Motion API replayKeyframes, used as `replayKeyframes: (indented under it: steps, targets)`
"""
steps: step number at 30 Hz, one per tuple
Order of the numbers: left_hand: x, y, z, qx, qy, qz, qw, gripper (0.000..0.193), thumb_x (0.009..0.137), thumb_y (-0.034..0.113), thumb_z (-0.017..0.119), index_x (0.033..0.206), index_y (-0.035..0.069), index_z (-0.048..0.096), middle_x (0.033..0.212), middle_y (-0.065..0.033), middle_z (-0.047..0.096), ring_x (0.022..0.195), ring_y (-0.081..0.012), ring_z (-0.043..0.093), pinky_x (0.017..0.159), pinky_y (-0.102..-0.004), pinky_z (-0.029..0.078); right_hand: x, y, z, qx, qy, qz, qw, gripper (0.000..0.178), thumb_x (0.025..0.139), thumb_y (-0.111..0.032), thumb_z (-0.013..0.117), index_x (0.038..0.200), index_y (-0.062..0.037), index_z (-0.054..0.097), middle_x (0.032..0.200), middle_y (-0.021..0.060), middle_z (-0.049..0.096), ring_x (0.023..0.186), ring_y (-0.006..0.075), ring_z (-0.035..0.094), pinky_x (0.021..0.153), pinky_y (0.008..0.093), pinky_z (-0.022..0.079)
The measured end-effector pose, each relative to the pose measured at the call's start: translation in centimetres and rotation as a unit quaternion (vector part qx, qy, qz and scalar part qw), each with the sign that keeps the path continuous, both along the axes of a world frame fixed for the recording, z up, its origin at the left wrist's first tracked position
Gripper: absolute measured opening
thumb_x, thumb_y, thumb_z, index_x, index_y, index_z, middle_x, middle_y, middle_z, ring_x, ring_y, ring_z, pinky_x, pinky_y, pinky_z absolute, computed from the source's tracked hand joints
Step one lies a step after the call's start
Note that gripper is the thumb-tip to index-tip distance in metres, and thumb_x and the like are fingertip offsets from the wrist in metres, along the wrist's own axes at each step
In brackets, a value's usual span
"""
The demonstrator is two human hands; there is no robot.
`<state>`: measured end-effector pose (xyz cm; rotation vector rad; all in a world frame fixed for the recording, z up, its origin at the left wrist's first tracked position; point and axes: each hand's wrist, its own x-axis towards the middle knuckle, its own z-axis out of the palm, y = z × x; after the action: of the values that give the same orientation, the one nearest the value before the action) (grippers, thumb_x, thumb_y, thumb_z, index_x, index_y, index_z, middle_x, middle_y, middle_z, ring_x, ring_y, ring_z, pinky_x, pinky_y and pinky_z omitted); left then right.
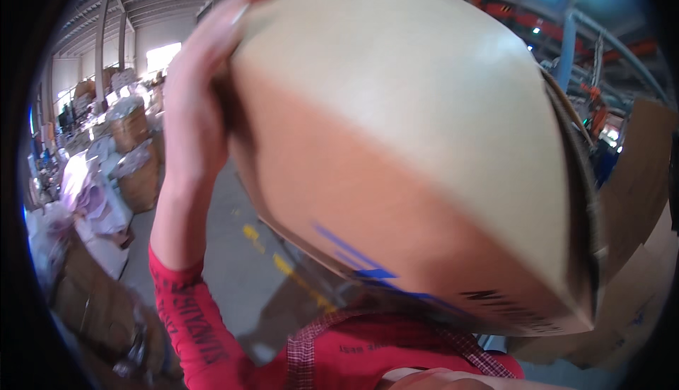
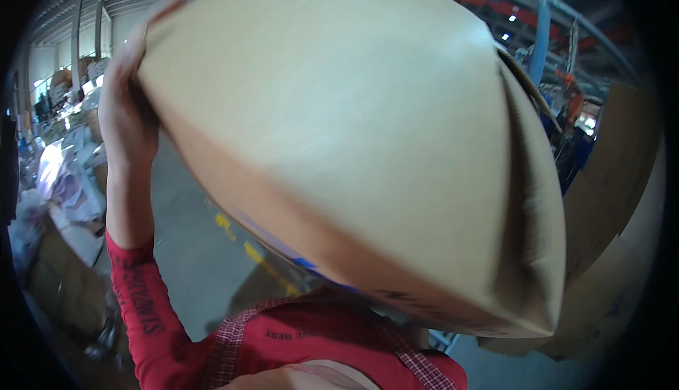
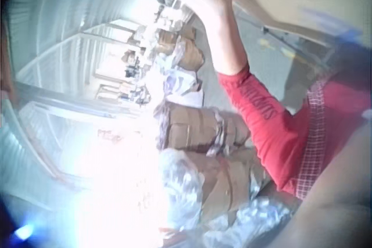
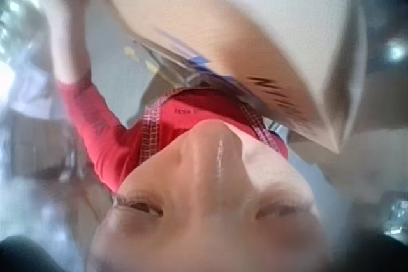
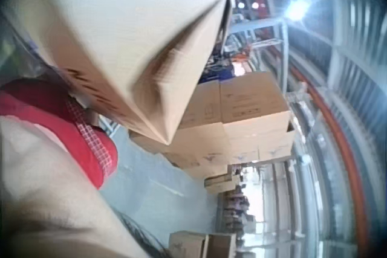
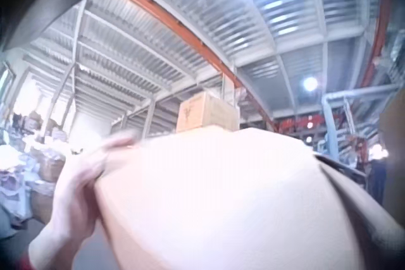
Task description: The person assembles purple pitchers by attaching metal bases and applying labels, then places them into a cardboard box. The person also folds and stacks cardboard boxes and handles yellow straps during the process.
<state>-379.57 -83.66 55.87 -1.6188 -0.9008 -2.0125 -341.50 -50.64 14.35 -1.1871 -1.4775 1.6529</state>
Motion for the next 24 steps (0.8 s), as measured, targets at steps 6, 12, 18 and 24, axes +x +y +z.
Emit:
replayKeyframes:
  steps: [6, 12, 18, 24]
  targets:
    - [-10.1, 24.9, -11.2, 0.141, 0.304, 0.18, 0.925, 0.06, 0.087, 0.054, 0.051, 0.136, 0.019, 0.048, 0.146, -0.01, 0.036, 0.137, -0.031, 0.027, 0.107, -0.0601, 0.013, -10.9, 12.6, 12.9, 0.125, 0.114, -0.106, 0.98, 0.063, 0.097, -0.05, 0.049, 0.137, -0.0018, 0.046, 0.137, 0.0104, 0.053, 0.118, 0.0202, 0.056, 0.098, 0.0394, 0.046]
    - [-18.8, 53.9, -16.2, 0.16, 0.284, 0.181, 0.928, 0.079, 0.076, 0.068, 0.058, 0.144, 0.032, 0.041, 0.156, -0.0094, 0.028, 0.145, -0.0393, 0.02, 0.107, -0.0737, 0.005, -22.1, 27.7, 27.9, 0.255, 0.16, -0.139, 0.943, 0.063, 0.097, -0.05, 0.049, 0.137, -0.0018, 0.046, 0.138, 0.0103, 0.052, 0.118, 0.0199, 0.056, 0.098, 0.0393, 0.045]
    - [-28.6, 65.3, -3.1, 0.157, 0.203, 0.194, 0.947, 0.075, 0.082, 0.068, 0.05, 0.147, 0.032, 0.037, 0.158, -0.0154, 0.021, 0.144, -0.0465, 0.013, 0.105, -0.0769, 0.001, -32.0, 44.5, 42.9, 0.358, 0.204, -0.158, 0.897, 0.064, 0.096, -0.051, 0.049, 0.137, -0.0018, 0.046, 0.138, 0.0103, 0.052, 0.118, 0.0196, 0.056, 0.099, 0.0391, 0.045]
    - [-36.1, 76.0, 8.9, 0.229, 0.274, 0.261, 0.897, 0.06, 0.091, 0.051, 0.051, 0.14, 0.017, 0.041, 0.15, -0.0108, 0.034, 0.141, -0.0319, 0.027, 0.111, -0.0563, 0.02, -40.8, 48.7, 49.8, 0.437, 0.195, -0.228, 0.848, 0.065, 0.096, -0.051, 0.05, 0.137, -0.0017, 0.045, 0.139, 0.0102, 0.051, 0.118, 0.0194, 0.056, 0.099, 0.039, 0.045]
